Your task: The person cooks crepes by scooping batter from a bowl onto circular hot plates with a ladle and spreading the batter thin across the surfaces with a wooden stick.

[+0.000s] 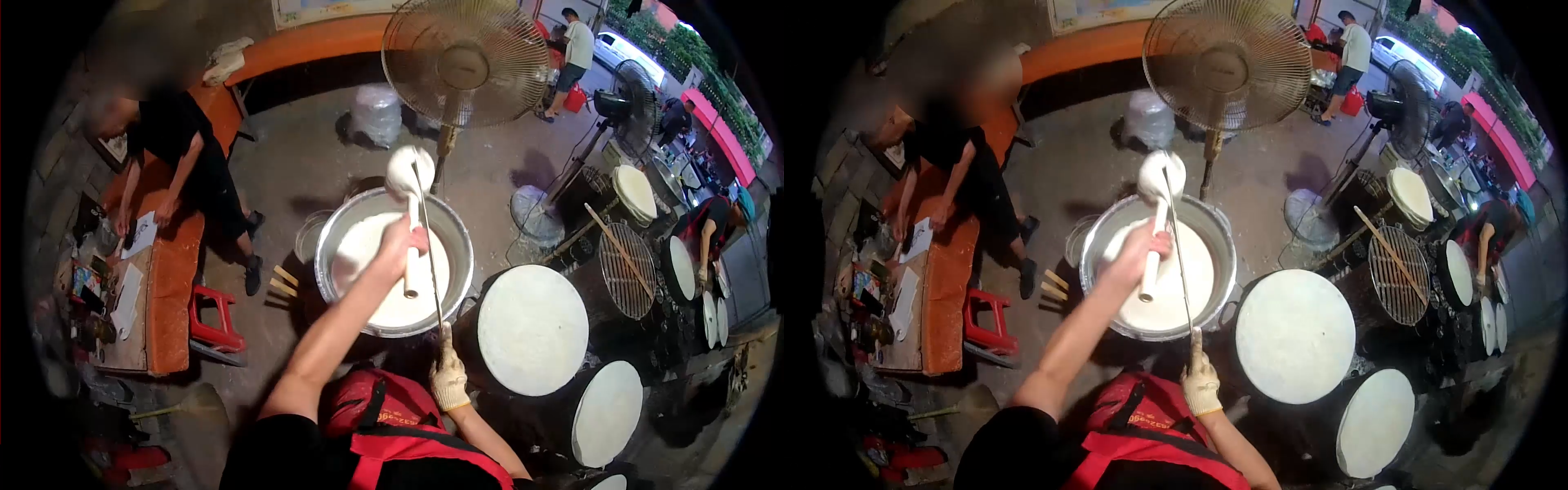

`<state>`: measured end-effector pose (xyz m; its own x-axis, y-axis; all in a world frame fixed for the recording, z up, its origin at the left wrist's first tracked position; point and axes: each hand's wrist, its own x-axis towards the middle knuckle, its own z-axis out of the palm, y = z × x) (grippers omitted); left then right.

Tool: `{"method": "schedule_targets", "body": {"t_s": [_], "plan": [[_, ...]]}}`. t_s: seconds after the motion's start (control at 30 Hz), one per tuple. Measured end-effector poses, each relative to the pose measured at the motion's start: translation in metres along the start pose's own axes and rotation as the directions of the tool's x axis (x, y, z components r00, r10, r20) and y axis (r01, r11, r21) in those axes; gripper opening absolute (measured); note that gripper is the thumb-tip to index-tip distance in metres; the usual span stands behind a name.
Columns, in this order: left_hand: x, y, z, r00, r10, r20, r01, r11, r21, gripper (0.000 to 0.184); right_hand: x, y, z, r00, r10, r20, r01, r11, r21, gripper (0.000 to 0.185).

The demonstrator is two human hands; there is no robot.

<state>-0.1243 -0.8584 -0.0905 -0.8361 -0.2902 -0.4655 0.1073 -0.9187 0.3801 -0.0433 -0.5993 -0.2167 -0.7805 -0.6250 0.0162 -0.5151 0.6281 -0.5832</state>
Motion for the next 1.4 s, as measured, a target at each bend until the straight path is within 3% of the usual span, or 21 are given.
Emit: {"method": "schedule_targets", "body": {"t_s": [0.07,0.13,0.2,0.27,0.33,0.4,0.47,0.53,0.63,0.73,0.8,0.87,0.93,1.03,1.07,1.13,1.2,1.3,1.33,1.37,1.4], "plan": [[-0.045,0.021,0.044,0.994,0.077,0.077,-0.083,0.993,0.082,0.019,-0.002,-0.003,-0.026,0.988,-0.105,-0.114,0.104,0.994,-0.013,0.079],[-0.081,0.046,0.080,0.970,0.151,0.190,-0.200,0.942,0.270,0.017,0.003,-0.005,-0.058,0.986,-0.142,-0.088,0.144,0.989,0.015,0.084],[-0.105,0.073,0.105,0.958,0.161,0.236,-0.254,0.860,0.442,0.019,0.008,-0.018,-0.092,0.914,-0.271,-0.301,0.289,0.957,0.017,0.077],[-0.106,0.089,0.110,0.952,0.201,0.232,-0.304,0.714,0.631,0.021,0.011,-0.012,-0.096,0.874,-0.258,-0.411,0.274,0.961,-0.021,0.070],[-0.088,0.094,0.099,0.981,0.129,0.147,-0.195,0.588,0.785,0.022,0.014,-0.016,-0.097,0.860,-0.214,-0.462,0.210,0.976,-0.061,0.073],[-0.065,0.096,0.085,0.997,-0.063,-0.044,0.074,0.653,0.754,0.021,0.014,-0.009,-0.079,0.854,-0.201,-0.481,0.135,0.976,-0.169,0.074],[-0.039,0.087,0.057,0.940,-0.302,-0.160,0.320,0.616,0.719,0.031,0.006,-0.014,-0.077,0.972,0.049,-0.230,-0.104,0.966,-0.236,0.076],[-0.040,0.065,0.033,0.916,-0.365,-0.168,0.348,0.513,0.785,0.031,-0.026,-0.012,-0.066,0.956,0.118,-0.269,-0.166,0.972,-0.166,0.075],[-0.075,0.016,0.032,0.815,-0.513,-0.269,0.513,0.423,0.747,0.029,-0.102,0.005,-0.053,0.790,0.019,-0.613,-0.029,1.000,-0.006,0.065],[-0.115,-0.046,0.035,0.734,-0.616,-0.287,0.508,0.217,0.834,0.025,-0.200,0.005,-0.048,0.790,0.319,-0.524,-0.189,0.939,0.287,0.061],[-0.146,-0.091,0.045,0.655,-0.691,-0.307,0.437,0.014,0.899,0.017,-0.271,0.000,-0.023,0.663,0.363,-0.655,-0.257,0.932,0.256,0.057],[-0.178,-0.149,0.051,0.521,-0.765,-0.379,0.456,-0.126,0.881,0.015,-0.345,-0.013,0.003,0.492,0.537,-0.685,-0.529,0.809,0.255,0.055],[-0.208,-0.215,0.060,0.297,-0.827,-0.478,0.388,-0.352,0.852,0.013,-0.410,-0.035,0.032,0.225,0.662,-0.715,-0.628,0.660,0.414,0.048],[-0.268,-0.334,0.067,-0.080,-0.786,-0.612,0.277,-0.608,0.744,0.022,-0.506,-0.045,0.106,-0.184,0.814,-0.552,-0.428,0.439,0.790,0.036],[-0.299,-0.376,0.070,-0.190,-0.708,-0.681,0.345,-0.697,0.629,0.025,-0.528,-0.065,0.090,-0.250,0.846,-0.471,-0.219,0.425,0.878,0.036],[-0.376,-0.457,0.080,-0.323,-0.584,-0.745,0.313,-0.808,0.499,0.023,-0.571,-0.091,0.040,-0.471,0.784,-0.405,-0.167,0.371,0.913,0.047],[-0.461,-0.532,0.088,-0.277,-0.676,-0.683,-0.026,-0.705,0.709,0.020,-0.631,-0.090,0.011,-0.511,0.717,-0.475,-0.242,0.410,0.879,0.049],[-0.556,-0.617,0.080,-0.292,-0.872,-0.394,-0.531,-0.194,0.825,0.018,-0.702,-0.077,-0.029,-0.453,0.452,-0.768,-0.604,0.478,0.638,0.045],[-0.596,-0.641,0.074,-0.302,-0.916,-0.265,-0.621,-0.021,0.784,0.019,-0.726,-0.074,-0.052,-0.456,0.325,-0.829,-0.681,0.472,0.560,0.043],[-0.619,-0.675,0.063,-0.453,-0.891,0.023,-0.733,0.387,0.559,0.022,-0.750,-0.072,-0.075,-0.430,0.295,-0.853,-0.745,0.418,0.520,0.041],[-0.642,-0.706,0.052,-0.648,-0.721,0.246,-0.698,0.691,0.185,0.024,-0.772,-0.072,-0.094,-0.398,0.266,-0.878,-0.804,0.359,0.474,0.040]]}}
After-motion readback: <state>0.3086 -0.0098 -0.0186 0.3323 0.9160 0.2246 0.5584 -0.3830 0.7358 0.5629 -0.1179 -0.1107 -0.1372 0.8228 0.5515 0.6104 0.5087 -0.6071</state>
